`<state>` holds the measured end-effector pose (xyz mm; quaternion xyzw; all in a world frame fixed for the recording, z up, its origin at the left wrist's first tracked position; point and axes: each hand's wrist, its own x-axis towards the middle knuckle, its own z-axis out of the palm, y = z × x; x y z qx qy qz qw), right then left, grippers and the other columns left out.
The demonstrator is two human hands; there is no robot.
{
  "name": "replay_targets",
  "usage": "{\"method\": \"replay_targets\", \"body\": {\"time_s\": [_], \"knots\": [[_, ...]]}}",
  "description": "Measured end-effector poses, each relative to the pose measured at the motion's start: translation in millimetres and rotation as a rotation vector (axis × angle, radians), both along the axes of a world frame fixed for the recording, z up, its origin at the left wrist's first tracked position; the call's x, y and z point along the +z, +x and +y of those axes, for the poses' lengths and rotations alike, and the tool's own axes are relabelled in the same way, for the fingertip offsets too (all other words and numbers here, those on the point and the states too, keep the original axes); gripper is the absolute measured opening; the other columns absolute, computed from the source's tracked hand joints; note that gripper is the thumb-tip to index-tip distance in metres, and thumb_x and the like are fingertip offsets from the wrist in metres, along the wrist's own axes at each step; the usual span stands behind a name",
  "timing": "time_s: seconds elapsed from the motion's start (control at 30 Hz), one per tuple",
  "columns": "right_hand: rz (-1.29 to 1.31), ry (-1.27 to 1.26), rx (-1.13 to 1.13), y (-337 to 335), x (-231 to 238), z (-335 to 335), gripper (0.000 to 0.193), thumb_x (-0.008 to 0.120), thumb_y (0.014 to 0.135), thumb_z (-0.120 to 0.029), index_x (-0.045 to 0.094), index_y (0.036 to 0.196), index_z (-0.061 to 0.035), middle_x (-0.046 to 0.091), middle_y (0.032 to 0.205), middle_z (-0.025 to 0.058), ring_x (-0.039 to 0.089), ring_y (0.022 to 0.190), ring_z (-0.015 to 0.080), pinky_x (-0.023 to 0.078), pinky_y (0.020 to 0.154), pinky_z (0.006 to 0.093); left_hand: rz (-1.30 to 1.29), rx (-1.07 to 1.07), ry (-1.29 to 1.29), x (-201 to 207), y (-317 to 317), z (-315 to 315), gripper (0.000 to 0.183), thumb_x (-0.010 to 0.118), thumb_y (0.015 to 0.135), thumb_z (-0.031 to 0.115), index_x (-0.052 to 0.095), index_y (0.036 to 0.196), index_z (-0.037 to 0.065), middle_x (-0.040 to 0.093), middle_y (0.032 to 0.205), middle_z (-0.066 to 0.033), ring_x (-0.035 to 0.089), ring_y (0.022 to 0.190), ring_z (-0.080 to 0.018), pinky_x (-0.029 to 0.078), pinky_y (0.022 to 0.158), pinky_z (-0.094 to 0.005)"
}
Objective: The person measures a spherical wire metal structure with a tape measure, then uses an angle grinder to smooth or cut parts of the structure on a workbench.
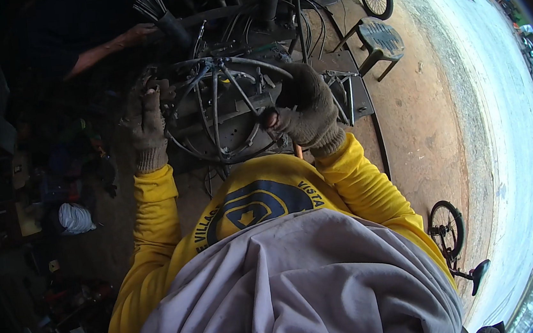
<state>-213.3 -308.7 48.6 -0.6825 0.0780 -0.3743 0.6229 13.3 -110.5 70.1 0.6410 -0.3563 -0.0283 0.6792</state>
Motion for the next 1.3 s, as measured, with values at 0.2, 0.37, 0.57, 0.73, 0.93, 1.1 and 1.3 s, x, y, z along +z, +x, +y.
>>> {"method": "replay_targets", "body": {"time_s": [0.2,0.37,0.57,0.73,0.93,1.1,1.3], "knots": [[0.119,0.148,-0.110,-4,18,13,0.047,0.076,0.092,-0.045,0.071,0.099,0.0010,0.064,0.074,0.0022,0.061,0.068,0.0103,0.049,0.064,0.0245,-0.306,0.060,0.061,16,10,-9,0.022,0.061,0.102,0.006,0.065,0.123,0.001,0.067,0.123,-0.0137,0.066,0.115,-0.0202,0.057,0.097,-0.0346],[0.086,0.258,-0.273,3,6,22,0.050,0.067,0.097,-0.049,0.072,0.098,0.0010,0.060,0.065,0.0021,0.056,0.054,0.0104,0.043,0.051,0.0257,-0.032,-0.179,-0.265,10,4,-16,0.028,0.059,0.104,0.012,0.060,0.130,0.000,0.065,0.126,-0.0133,0.065,0.117,-0.0199,0.055,0.101,-0.0325],[0.209,0.322,-0.389,10,6,31,0.046,0.061,0.103,-0.045,0.071,0.101,0.0000,0.060,0.071,-0.0004,0.050,0.056,0.0086,0.040,0.053,0.0241,-0.258,-0.128,-0.036,-12,6,11,0.055,0.054,0.105,0.042,0.053,0.138,-0.002,0.065,0.122,-0.0164,0.063,0.119,-0.0270,0.054,0.099,-0.0380],[0.143,0.617,-0.350,24,-3,36,0.048,0.058,0.104,-0.047,0.070,0.102,0.0000,0.049,0.065,-0.0034,0.044,0.055,0.0072,0.035,0.052,0.0242,-0.796,-0.045,0.290,10,-6,18,0.089,0.068,0.090,0.063,0.043,0.145,-0.002,0.061,0.127,-0.0214,0.062,0.119,-0.0356,0.051,0.101,-0.0444],[0.143,0.703,-0.281,34,-24,31,0.062,0.045,0.105,-0.058,0.068,0.109,-0.0005,0.041,0.063,-0.0053,0.036,0.053,0.0081,0.031,0.051,0.0252,-0.677,-0.153,0.324,-7,-13,14,0.106,0.086,0.075,0.057,0.039,0.148,-0.003,0.047,0.144,-0.0233,0.054,0.130,-0.0326,0.046,0.110,-0.0429],[0.114,0.794,-0.232,43,-29,22,0.065,0.040,0.106,-0.060,0.068,0.112,-0.0023,0.037,0.063,-0.0064,0.033,0.053,0.0084,0.029,0.051,0.0257,-0.260,-0.357,0.284,-12,-24,11,0.118,0.092,0.069,0.049,0.028,0.153,-0.003,0.041,0.146,-0.0252,0.053,0.131,-0.0333,0.051,0.106,-0.0416],[0.114,0.820,-0.186,47,-31,21,0.061,0.041,0.106,-0.059,0.068,0.115,-0.0045,0.037,0.064,-0.0063,0.035,0.054,0.0090,0.029,0.052,0.0264,-0.572,-0.254,0.397,-6,-28,16,0.117,0.094,0.069,0.028,0.023,0.156,0.000,0.039,0.147,-0.0255,0.057,0.123,-0.0342,0.055,0.099,-0.0417]]}}
